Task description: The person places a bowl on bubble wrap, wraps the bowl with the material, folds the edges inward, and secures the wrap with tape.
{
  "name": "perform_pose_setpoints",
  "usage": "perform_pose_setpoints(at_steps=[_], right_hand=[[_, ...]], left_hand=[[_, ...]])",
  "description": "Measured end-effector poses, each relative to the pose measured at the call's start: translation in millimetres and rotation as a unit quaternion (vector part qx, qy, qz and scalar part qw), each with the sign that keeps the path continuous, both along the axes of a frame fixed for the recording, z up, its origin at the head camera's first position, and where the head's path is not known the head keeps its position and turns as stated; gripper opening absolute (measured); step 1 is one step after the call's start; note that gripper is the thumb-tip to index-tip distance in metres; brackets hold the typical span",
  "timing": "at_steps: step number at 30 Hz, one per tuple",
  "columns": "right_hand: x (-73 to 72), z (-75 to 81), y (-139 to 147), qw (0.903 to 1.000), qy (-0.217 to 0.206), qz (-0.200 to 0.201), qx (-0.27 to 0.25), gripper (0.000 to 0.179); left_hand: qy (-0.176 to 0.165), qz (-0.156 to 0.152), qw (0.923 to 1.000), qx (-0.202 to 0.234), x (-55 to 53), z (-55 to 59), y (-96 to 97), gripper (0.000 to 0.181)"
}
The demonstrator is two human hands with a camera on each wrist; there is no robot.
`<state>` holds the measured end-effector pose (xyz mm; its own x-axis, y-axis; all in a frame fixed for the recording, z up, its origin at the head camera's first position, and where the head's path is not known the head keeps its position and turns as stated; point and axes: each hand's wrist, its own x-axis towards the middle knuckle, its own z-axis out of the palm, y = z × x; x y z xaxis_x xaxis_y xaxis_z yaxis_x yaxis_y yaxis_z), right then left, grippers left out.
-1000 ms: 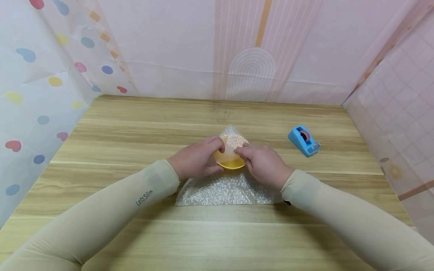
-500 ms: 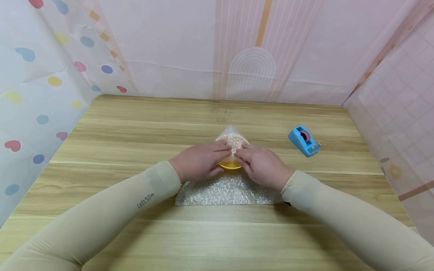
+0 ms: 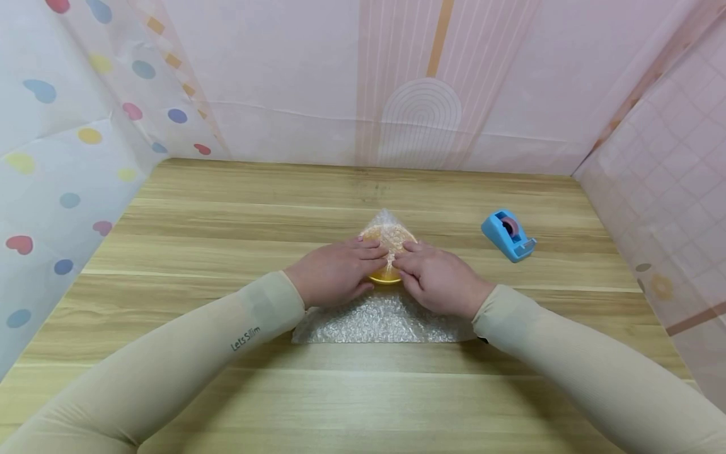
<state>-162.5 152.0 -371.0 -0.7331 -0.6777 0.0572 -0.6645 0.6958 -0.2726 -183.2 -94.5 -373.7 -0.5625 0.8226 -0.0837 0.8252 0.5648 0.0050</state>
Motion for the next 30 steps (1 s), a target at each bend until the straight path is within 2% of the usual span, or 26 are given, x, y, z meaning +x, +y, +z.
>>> perform_pose_setpoints(at_steps=[15,21,25,30], right_hand=[[-0.6,4.9,0,0.9988,-0.034,0.020,0.030,0.042],[-0.6,8.9,6,0.9968,-0.079,0.005,0.012,0.046],[-1.0,12.0,11,0.9970,-0.074,-0.022,-0.006,0.046],[-2.7,12.7,15,0.9978,-0.053,-0.029,0.027,0.045]], left_hand=[[0.010,-0.014,0.9998,-0.012,0.0,0.5,4.6,0.049],[0.013,-0.011,0.9997,-0.021,1.4,2.4,4.8,0.049],[0.019,-0.014,0.9995,-0.018,1.1,2.3,5.0,0.046],[0.031,-0.022,0.9991,-0.017,0.5,1.6,5.5,0.040]])
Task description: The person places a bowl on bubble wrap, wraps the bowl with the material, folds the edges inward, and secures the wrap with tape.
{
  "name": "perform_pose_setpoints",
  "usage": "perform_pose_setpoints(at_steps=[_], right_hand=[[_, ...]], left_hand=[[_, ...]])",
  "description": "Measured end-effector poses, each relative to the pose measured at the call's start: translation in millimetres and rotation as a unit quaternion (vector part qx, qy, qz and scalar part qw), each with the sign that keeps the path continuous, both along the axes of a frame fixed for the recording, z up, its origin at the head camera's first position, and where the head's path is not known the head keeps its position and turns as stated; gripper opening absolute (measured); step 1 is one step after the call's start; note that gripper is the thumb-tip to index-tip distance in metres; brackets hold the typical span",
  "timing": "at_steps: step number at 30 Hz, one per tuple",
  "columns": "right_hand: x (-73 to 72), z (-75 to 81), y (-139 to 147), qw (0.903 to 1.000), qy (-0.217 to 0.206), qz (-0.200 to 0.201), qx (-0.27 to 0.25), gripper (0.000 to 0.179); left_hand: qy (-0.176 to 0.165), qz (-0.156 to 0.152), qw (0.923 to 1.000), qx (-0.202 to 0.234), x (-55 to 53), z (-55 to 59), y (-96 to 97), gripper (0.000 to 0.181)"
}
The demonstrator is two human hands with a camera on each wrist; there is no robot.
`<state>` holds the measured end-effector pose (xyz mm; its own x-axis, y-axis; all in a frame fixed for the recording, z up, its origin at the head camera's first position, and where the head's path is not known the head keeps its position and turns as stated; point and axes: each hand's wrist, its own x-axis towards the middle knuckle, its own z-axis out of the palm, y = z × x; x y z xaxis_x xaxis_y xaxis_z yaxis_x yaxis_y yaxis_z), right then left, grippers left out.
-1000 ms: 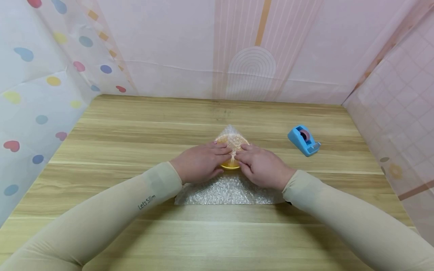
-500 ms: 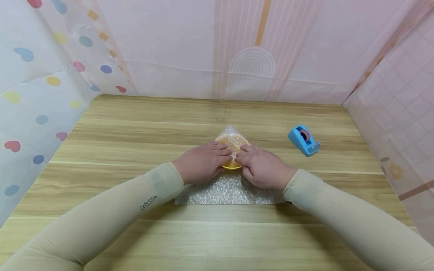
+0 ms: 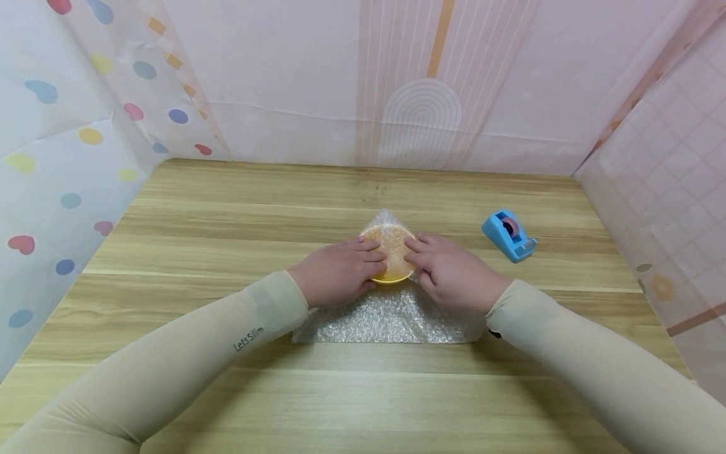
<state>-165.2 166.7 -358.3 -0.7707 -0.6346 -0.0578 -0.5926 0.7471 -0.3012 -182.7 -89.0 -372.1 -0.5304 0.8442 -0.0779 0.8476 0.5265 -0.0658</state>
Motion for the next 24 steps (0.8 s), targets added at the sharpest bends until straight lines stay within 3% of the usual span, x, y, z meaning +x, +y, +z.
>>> perform_pose_setpoints(at_steps=[14,24], right_hand=[[1.7,-2.2,5,0.9999,-0.001,0.011,0.003,0.047],[6.5,1.7,19,0.9970,-0.049,-0.043,-0.042,0.056]], left_hand=[[0.002,0.010,0.9998,-0.016,2.3,5.1,5.4,0.040],[0.000,0.012,0.9996,-0.024,0.8,5.3,7.2,0.035]])
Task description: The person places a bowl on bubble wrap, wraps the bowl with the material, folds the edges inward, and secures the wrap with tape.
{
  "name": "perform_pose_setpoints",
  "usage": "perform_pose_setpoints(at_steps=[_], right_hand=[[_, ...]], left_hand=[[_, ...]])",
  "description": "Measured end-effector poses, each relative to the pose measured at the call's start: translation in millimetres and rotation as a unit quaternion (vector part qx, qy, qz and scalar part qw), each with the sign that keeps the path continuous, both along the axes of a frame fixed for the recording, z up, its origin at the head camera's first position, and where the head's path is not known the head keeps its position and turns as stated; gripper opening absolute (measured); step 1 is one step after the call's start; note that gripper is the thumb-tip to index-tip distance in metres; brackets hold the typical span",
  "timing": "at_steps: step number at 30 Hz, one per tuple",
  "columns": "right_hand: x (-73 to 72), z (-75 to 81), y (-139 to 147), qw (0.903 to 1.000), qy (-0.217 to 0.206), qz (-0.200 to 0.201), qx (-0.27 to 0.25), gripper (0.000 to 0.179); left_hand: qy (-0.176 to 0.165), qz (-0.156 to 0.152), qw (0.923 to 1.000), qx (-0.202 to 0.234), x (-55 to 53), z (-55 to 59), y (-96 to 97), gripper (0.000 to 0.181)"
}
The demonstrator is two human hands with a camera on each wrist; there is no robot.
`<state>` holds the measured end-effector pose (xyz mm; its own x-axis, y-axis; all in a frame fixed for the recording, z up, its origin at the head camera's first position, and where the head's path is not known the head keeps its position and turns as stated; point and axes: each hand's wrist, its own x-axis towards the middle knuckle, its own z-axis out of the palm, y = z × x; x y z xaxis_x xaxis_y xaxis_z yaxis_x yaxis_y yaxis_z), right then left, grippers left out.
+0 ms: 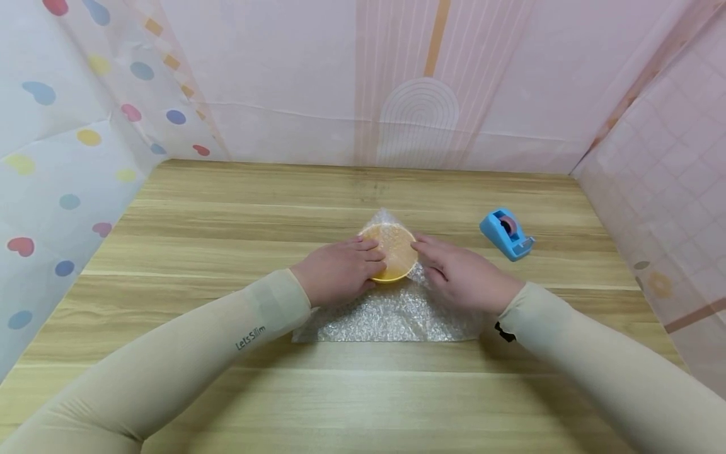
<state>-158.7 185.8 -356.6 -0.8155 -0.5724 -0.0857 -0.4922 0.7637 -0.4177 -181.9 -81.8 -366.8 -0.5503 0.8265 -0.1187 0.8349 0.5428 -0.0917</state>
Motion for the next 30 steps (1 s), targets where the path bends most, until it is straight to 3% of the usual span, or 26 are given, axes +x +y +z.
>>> perform_pose_setpoints(at_steps=[11,19,25,30], right_hand=[[6.0,-0.5,7,0.9973,-0.043,-0.058,-0.011,0.065],[3.5,-1.7,14,0.9900,-0.090,-0.108,-0.011,0.064],[2.5,-1.2,17,0.9850,-0.119,-0.125,-0.003,0.063],[2.8,-2.9,18,0.9834,-0.120,-0.137,0.004,0.057]], left_hand=[[-0.020,0.014,0.9996,-0.012,-4.4,1.0,3.1,0.035],[-0.028,0.014,0.9995,-0.010,-8.9,1.8,3.8,0.034],[-0.032,0.018,0.9993,-0.006,-13.9,-0.1,4.6,0.035],[-0.021,0.010,0.9996,-0.014,-17.3,-0.4,5.1,0.035]])
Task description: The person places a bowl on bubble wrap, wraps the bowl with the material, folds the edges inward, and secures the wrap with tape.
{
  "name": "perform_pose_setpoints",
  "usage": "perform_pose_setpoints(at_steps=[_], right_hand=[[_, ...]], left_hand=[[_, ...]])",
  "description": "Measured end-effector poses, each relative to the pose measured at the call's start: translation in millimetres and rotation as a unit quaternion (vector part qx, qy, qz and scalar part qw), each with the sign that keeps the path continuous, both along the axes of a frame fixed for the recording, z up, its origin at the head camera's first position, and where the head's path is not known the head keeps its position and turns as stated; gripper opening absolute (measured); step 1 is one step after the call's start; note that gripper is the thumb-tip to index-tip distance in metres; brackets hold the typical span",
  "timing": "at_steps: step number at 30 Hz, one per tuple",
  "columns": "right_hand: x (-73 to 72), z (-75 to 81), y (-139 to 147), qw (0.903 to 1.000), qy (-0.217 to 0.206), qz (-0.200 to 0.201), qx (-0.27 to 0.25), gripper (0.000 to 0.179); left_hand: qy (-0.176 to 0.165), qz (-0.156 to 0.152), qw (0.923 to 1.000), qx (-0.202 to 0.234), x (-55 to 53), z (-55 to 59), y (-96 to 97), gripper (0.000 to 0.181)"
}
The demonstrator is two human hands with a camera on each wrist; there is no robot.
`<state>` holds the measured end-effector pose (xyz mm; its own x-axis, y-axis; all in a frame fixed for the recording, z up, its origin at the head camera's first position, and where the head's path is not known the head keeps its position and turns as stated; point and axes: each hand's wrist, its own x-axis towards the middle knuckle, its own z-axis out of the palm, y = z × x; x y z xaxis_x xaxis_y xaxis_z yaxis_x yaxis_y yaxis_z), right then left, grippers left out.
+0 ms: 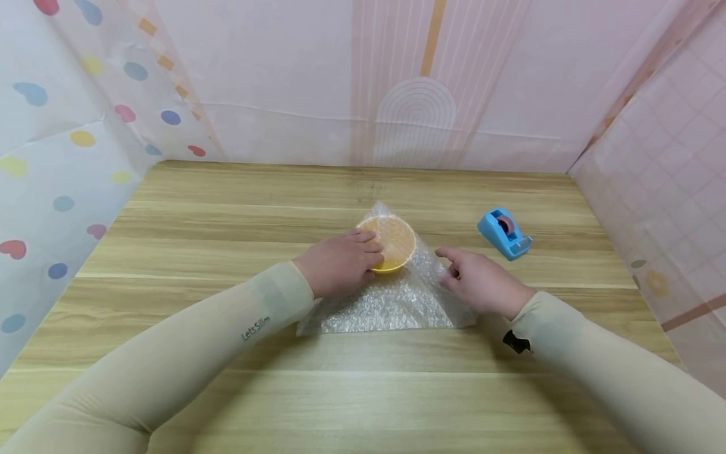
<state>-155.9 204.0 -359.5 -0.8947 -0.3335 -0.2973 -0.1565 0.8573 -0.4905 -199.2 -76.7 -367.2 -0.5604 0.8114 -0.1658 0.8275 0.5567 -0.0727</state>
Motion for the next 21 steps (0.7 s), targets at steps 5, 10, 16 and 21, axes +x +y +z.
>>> perform_pose_setpoints(at_steps=[5,10,16,21], right_hand=[[1.9,-2.1,2,0.9996,-0.012,-0.023,-0.003,0.048],[4.1,-4.9,5,0.9987,-0.023,-0.043,-0.017,0.036],[5.4,-7.8,9,0.9980,-0.028,-0.050,-0.027,0.031],[7.9,-6.5,10,0.9973,-0.035,-0.060,-0.023,0.034]], left_hand=[[-0.004,0.001,1.0000,-0.007,-1.1,1.1,0.5,0.038],[-0.007,0.010,0.9999,-0.008,-1.6,2.3,1.3,0.039],[-0.008,0.016,0.9998,-0.011,-2.0,3.0,2.1,0.038],[-0.003,0.013,0.9998,-0.011,-2.7,2.6,2.4,0.039]])
